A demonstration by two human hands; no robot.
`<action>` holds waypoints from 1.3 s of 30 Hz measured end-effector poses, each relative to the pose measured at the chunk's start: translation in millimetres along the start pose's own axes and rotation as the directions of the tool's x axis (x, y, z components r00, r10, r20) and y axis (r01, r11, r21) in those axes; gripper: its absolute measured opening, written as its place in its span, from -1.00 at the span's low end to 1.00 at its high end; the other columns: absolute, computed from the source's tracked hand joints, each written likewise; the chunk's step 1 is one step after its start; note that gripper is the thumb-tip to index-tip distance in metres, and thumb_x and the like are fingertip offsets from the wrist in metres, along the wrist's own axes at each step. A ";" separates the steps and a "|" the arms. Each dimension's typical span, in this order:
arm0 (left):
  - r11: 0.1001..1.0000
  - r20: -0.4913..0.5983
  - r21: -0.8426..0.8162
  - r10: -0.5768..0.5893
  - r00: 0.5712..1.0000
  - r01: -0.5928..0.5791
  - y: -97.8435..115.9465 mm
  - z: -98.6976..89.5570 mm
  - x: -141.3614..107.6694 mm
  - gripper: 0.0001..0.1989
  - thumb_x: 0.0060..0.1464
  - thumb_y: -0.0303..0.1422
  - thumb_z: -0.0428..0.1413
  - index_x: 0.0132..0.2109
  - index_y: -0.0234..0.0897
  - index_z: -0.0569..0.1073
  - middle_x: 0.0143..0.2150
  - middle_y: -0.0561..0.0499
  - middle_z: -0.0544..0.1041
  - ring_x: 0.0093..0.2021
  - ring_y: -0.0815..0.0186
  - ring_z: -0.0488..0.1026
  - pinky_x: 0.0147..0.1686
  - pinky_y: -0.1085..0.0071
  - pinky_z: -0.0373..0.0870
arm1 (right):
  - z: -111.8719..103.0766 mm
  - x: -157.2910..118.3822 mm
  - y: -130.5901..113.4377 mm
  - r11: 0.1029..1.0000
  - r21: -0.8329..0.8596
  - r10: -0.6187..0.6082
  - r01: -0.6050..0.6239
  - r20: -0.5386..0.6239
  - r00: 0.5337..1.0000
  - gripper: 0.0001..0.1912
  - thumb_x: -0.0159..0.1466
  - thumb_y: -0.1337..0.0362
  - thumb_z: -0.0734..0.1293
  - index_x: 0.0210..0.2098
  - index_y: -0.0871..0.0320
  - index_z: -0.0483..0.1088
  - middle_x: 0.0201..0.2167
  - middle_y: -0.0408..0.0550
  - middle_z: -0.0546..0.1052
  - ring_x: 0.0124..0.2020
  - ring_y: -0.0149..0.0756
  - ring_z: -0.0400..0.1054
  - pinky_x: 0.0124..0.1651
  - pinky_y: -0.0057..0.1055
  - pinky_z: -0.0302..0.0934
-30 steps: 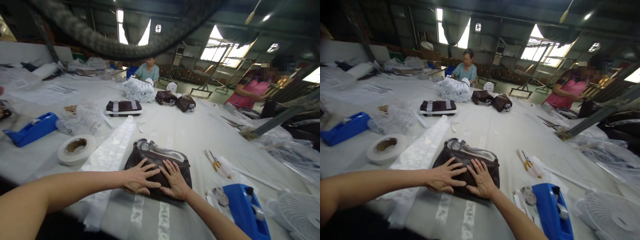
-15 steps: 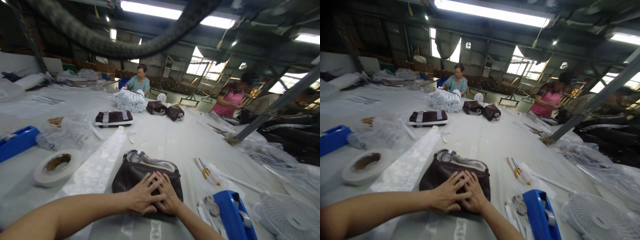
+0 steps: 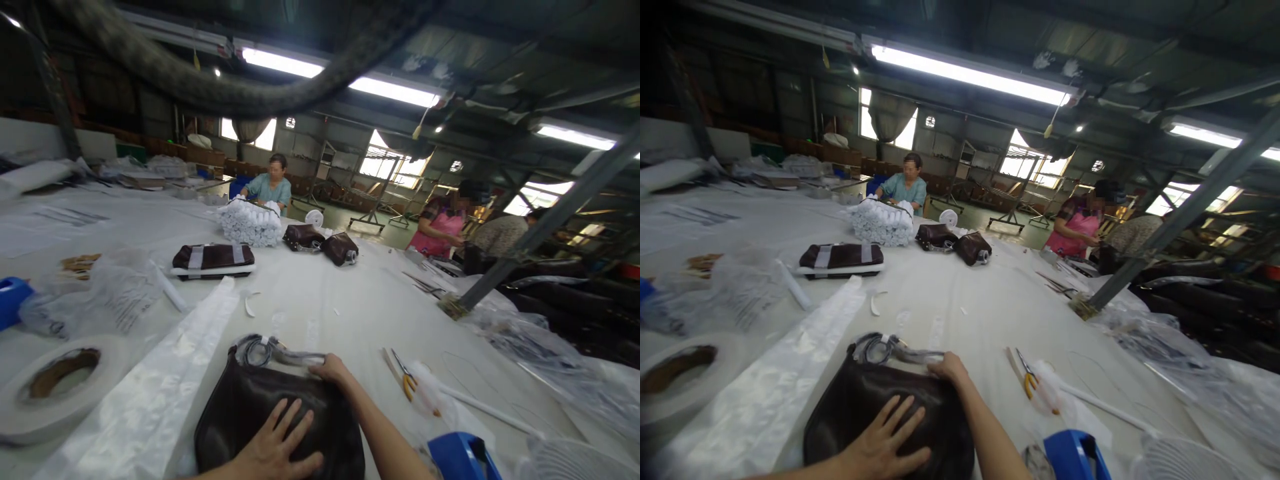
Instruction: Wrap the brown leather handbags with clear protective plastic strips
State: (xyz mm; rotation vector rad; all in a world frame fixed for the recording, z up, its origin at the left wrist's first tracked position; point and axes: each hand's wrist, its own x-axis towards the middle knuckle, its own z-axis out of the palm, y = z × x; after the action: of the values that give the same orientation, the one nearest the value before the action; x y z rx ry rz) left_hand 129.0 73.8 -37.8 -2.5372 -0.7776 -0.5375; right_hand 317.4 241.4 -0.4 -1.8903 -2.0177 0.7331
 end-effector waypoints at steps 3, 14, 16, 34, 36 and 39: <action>0.991 -0.236 0.126 -0.012 0.972 0.043 -1.0 19.3 -0.1 -0.39 0.10 -0.05 0.15 0.26 0.12 0.18 0.24 -0.16 0.31 0.15 -0.09 0.32 0.14 -0.11 0.19 | 7.5 10.4 -4.7 0.996 0.090 0.025 -0.030 0.055 0.998 -0.78 -0.24 0.26 0.53 -0.56 0.09 0.48 -0.64 -0.18 0.50 -0.49 -0.21 0.45 -0.40 -0.36 0.31; 0.998 -0.021 -0.051 -0.024 0.999 0.023 -4.7 -8.2 -2.6 -0.27 0.08 0.05 0.11 0.31 -0.01 0.08 0.31 -0.31 0.18 0.23 -0.21 0.20 0.05 -0.11 0.29 | 6.7 0.1 -12.2 0.861 0.495 -0.028 -0.118 0.278 0.960 -0.76 -0.11 0.15 0.43 -0.62 0.19 0.39 -0.67 -0.18 0.45 -0.62 -0.37 0.30 -0.50 -0.44 0.23; 0.995 0.001 -0.097 -0.034 0.999 0.034 -4.3 -9.0 -4.6 -0.30 0.12 0.05 0.06 0.33 -0.01 0.06 0.34 -0.31 0.11 0.27 -0.23 0.14 0.08 -0.14 0.26 | 0.9 -4.6 -18.0 0.834 0.541 -0.066 -0.104 0.286 0.956 -0.74 -0.08 0.11 0.42 -0.57 0.21 0.43 -0.63 -0.13 0.49 -0.61 -0.37 0.31 -0.49 -0.44 0.22; 0.954 0.094 -0.288 -0.061 0.994 0.086 1.7 -15.4 -10.2 -0.45 0.18 -0.10 0.08 0.27 -0.04 0.19 0.41 -0.21 -0.06 0.38 -0.25 -0.21 0.24 -0.25 -0.11 | 26.9 -184.3 7.5 0.707 -0.135 -0.672 0.694 -0.436 0.599 -0.68 0.25 0.49 0.21 -0.12 0.12 0.49 -0.23 0.02 0.56 -0.19 -0.18 0.38 -0.15 -0.22 0.32; 0.954 0.089 -0.287 -0.060 0.994 0.083 1.7 -15.8 -12.1 -0.48 0.18 -0.13 0.08 0.24 -0.10 0.23 0.39 -0.21 -0.02 0.38 -0.22 -0.19 0.25 -0.23 -0.10 | 37.6 -196.5 14.9 0.672 -0.242 -0.719 0.700 -0.440 0.538 -0.70 0.28 0.51 0.20 -0.12 0.14 0.48 -0.25 0.00 0.57 -0.20 -0.20 0.38 -0.14 -0.23 0.32; 0.950 0.082 -0.292 -0.088 0.993 0.109 2.3 -13.2 -16.3 -0.57 0.17 -0.16 0.11 0.11 -0.28 0.32 0.37 -0.28 0.04 0.38 -0.15 -0.13 0.27 -0.17 -0.04 | 45.2 -206.2 20.6 0.658 -0.335 -0.741 0.674 -0.446 0.502 -0.77 0.32 0.48 0.23 -0.16 0.16 0.47 -0.28 0.00 0.57 -0.21 -0.23 0.37 -0.14 -0.26 0.31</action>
State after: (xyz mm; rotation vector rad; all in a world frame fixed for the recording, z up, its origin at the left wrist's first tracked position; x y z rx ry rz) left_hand 114.7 58.5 -35.2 -2.8148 -0.9125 -0.6451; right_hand 332.4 30.9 -20.9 -0.9178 -2.1555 -0.1677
